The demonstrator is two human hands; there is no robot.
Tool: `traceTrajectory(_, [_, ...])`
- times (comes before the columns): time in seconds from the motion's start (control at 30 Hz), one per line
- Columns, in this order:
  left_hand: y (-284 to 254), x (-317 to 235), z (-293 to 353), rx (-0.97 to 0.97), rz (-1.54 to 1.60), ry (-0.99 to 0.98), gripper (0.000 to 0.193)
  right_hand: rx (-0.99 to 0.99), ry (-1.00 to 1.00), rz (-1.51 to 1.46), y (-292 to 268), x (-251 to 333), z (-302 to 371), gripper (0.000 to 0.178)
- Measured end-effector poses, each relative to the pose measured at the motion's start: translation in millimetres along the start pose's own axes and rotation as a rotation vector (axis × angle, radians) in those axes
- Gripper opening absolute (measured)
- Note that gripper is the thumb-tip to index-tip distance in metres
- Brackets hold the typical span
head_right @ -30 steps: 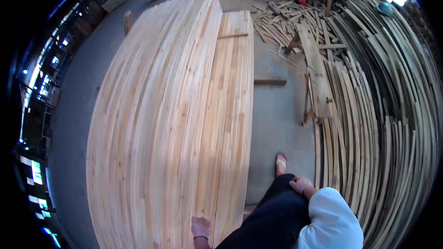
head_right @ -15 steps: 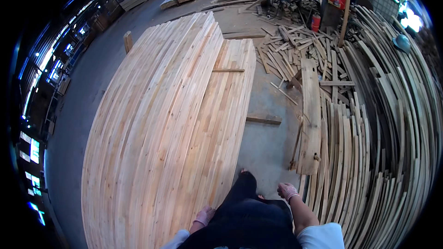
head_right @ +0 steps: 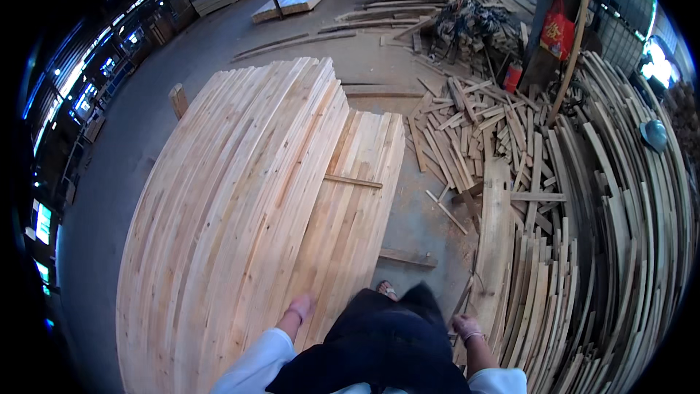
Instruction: The person organizes wood planks by hand, picking them up individually and placing them on top of a large stack.
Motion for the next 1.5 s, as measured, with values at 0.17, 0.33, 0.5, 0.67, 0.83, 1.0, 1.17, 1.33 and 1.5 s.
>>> traceTrajectory(0.17, [-85,-140,-105,-0.153,0.701,-0.043,0.02,-0.104,0.24,-0.15,16,51,-81,0.039])
traceTrajectory(0.33, [-94,-287,-189,-0.303,0.495,0.227,0.058,0.118,-0.1,0.78,26,-24,-236,0.038])
traceTrajectory(0.5, [-199,-345,-201,-0.661,0.101,0.169,0.088,0.245,0.576,-0.482,28,268,-352,0.034])
traceTrajectory(0.67, [-194,-364,-285,-0.82,-0.022,-0.044,0.095,0.128,0.421,-0.414,74,491,-494,0.036])
traceTrajectory(0.83, [-185,-373,-316,-0.715,-0.275,-0.313,0.103,0.415,0.358,-0.5,202,664,-593,0.041])
traceTrajectory(1.0, [-176,-379,-319,-0.56,-0.394,-0.39,0.116,0.532,0.412,-0.473,337,732,-642,0.057])
traceTrajectory(1.17, [-177,-379,-336,-0.478,-0.439,-0.411,0.119,0.486,0.443,-0.774,441,761,-696,0.063])
traceTrajectory(1.33, [-176,-380,-337,-0.475,-0.411,-0.451,0.118,0.536,0.59,-0.781,463,798,-699,0.052])
traceTrajectory(1.5, [-169,-380,-330,-0.498,-0.432,-0.482,0.117,0.521,0.541,-0.753,442,796,-692,0.04])
Point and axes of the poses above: each hand's wrist, its own z-axis away from the middle knuckle, its own y-axis out of the palm, x = y × z, the point moved 6 cm from there along -z, towards the middle knuckle, and after that the axes turned 13 degrees about -x, right-handed, at the moved point
